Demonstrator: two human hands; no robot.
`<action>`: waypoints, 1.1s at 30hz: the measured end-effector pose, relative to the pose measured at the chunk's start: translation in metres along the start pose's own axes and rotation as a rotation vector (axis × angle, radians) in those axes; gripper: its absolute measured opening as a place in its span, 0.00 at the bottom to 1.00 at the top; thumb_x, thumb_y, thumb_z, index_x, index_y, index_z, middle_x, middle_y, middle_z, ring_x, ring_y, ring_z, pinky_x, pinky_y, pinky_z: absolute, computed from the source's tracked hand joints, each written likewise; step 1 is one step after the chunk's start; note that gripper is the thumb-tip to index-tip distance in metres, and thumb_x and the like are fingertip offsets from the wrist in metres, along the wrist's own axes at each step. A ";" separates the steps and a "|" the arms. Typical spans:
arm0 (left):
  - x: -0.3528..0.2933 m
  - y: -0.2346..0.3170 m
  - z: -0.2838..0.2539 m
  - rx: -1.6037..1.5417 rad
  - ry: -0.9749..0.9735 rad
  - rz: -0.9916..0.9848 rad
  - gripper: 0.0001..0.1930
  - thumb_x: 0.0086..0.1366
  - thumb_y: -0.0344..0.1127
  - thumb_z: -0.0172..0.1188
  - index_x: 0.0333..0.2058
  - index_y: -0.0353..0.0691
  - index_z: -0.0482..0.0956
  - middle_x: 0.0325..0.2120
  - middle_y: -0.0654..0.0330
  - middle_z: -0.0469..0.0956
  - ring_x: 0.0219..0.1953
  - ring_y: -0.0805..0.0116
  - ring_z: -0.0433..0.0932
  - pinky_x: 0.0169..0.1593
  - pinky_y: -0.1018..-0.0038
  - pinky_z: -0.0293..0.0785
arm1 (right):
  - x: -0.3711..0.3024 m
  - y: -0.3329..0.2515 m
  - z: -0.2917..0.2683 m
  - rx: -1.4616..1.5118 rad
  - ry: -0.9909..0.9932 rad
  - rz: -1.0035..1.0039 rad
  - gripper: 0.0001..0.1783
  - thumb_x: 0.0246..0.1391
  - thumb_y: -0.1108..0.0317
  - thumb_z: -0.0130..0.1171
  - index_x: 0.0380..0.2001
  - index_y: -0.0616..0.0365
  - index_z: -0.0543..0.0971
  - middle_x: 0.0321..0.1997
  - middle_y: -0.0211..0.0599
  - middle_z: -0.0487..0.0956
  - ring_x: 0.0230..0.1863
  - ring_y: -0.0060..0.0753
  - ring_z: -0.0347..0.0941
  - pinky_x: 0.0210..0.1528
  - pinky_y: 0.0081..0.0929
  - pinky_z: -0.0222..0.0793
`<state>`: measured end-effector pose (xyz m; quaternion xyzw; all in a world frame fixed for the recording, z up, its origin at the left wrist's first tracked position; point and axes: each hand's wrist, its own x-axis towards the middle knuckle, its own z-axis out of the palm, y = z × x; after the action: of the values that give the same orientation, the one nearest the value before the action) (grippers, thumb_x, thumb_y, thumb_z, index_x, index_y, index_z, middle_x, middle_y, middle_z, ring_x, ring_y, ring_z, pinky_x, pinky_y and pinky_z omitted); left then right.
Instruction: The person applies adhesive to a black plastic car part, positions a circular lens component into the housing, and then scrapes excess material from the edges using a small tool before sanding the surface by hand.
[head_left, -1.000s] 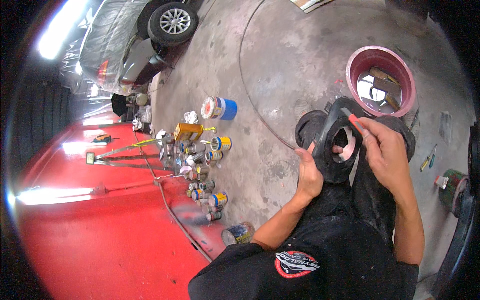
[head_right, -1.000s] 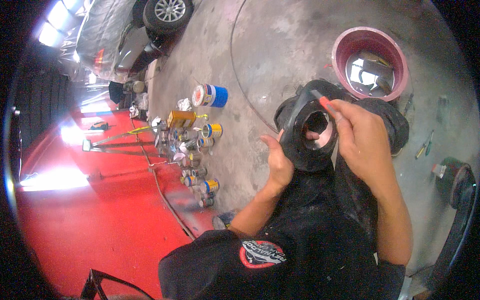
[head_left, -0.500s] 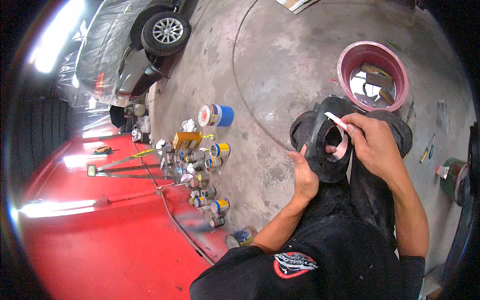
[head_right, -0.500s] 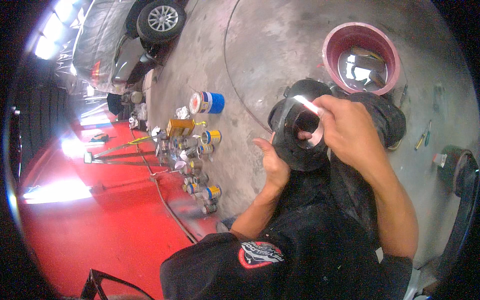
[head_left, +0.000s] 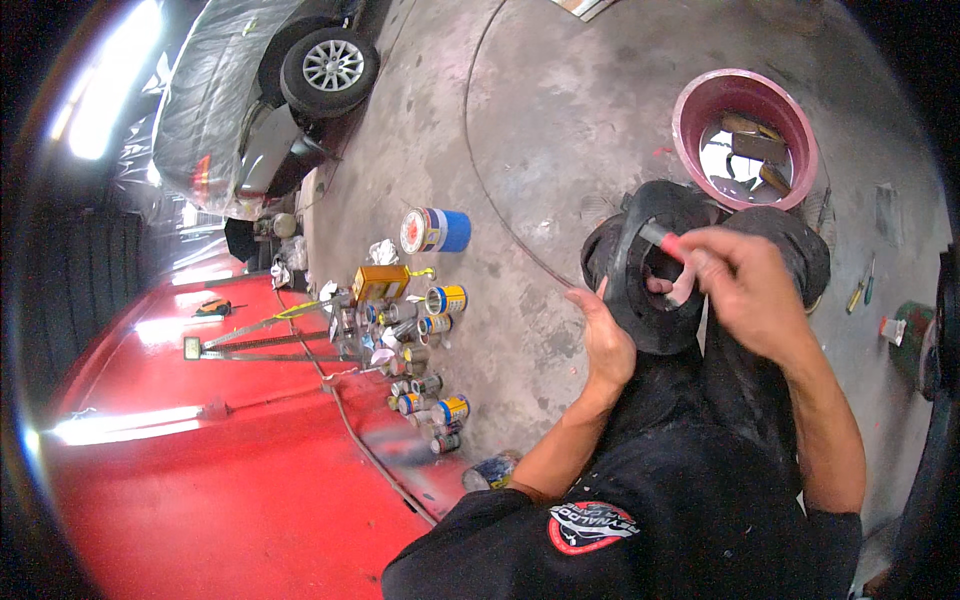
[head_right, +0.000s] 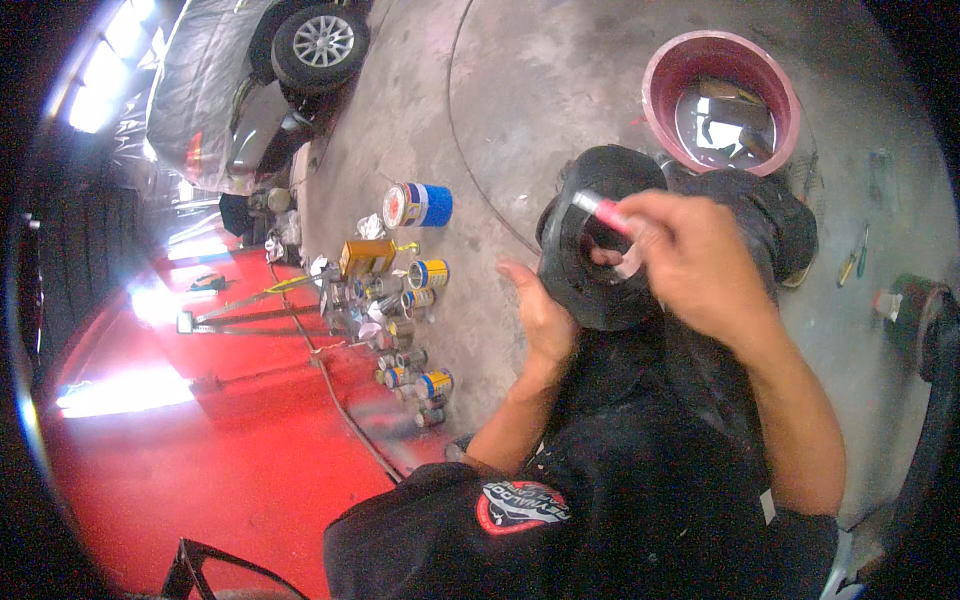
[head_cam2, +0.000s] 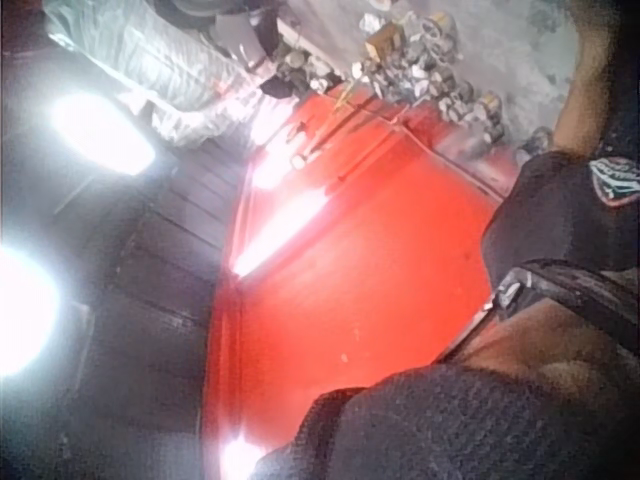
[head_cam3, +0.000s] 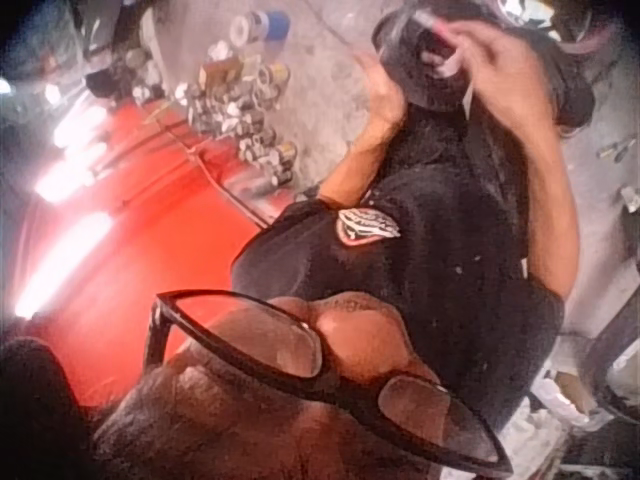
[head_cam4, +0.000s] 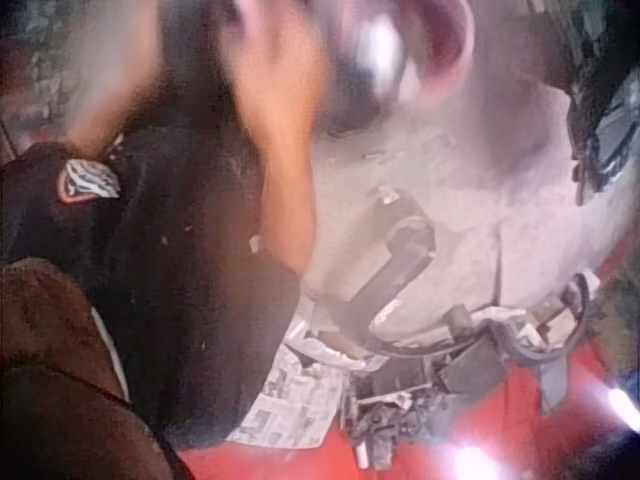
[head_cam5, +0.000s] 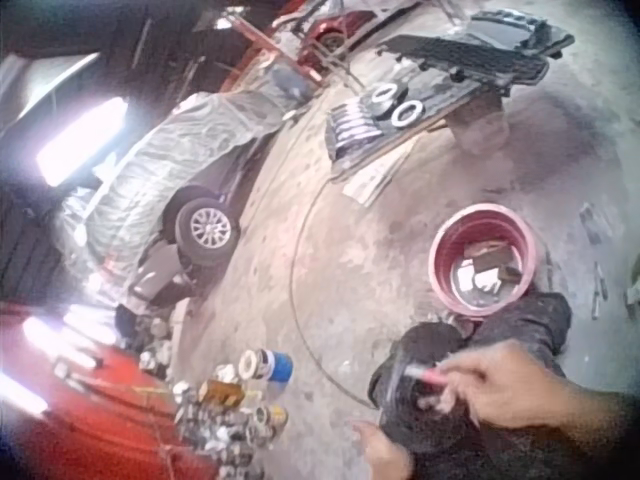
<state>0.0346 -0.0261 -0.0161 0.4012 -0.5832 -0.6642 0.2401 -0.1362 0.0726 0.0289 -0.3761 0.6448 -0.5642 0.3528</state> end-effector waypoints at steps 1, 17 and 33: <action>0.000 0.000 0.000 -0.031 -0.027 -0.004 0.48 0.64 0.72 0.16 0.47 0.32 0.73 0.41 0.54 0.78 0.43 0.64 0.75 0.54 0.71 0.68 | 0.000 0.002 -0.003 0.090 0.059 0.048 0.10 0.57 0.71 0.51 0.39 0.62 0.79 0.25 0.41 0.77 0.28 0.35 0.73 0.32 0.30 0.67; 0.000 0.005 -0.010 -0.464 -0.125 -0.063 0.49 0.64 0.71 0.16 0.55 0.29 0.65 0.46 0.48 0.76 0.50 0.57 0.75 0.58 0.64 0.69 | -0.001 -0.001 -0.005 0.249 0.016 0.219 0.14 0.63 0.67 0.48 0.45 0.62 0.78 0.23 0.23 0.71 0.25 0.15 0.63 0.27 0.18 0.60; -0.016 -0.015 0.000 -0.046 -0.095 0.193 0.53 0.59 0.76 0.18 0.56 0.29 0.66 0.50 0.52 0.74 0.52 0.63 0.72 0.59 0.70 0.63 | -0.001 -0.006 0.003 0.059 0.058 0.074 0.11 0.58 0.70 0.53 0.40 0.65 0.79 0.25 0.38 0.79 0.27 0.20 0.72 0.31 0.23 0.67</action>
<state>0.0456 -0.0104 -0.0262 0.3058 -0.6145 -0.6694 0.2842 -0.1323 0.0715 0.0345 -0.3249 0.6513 -0.5801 0.3658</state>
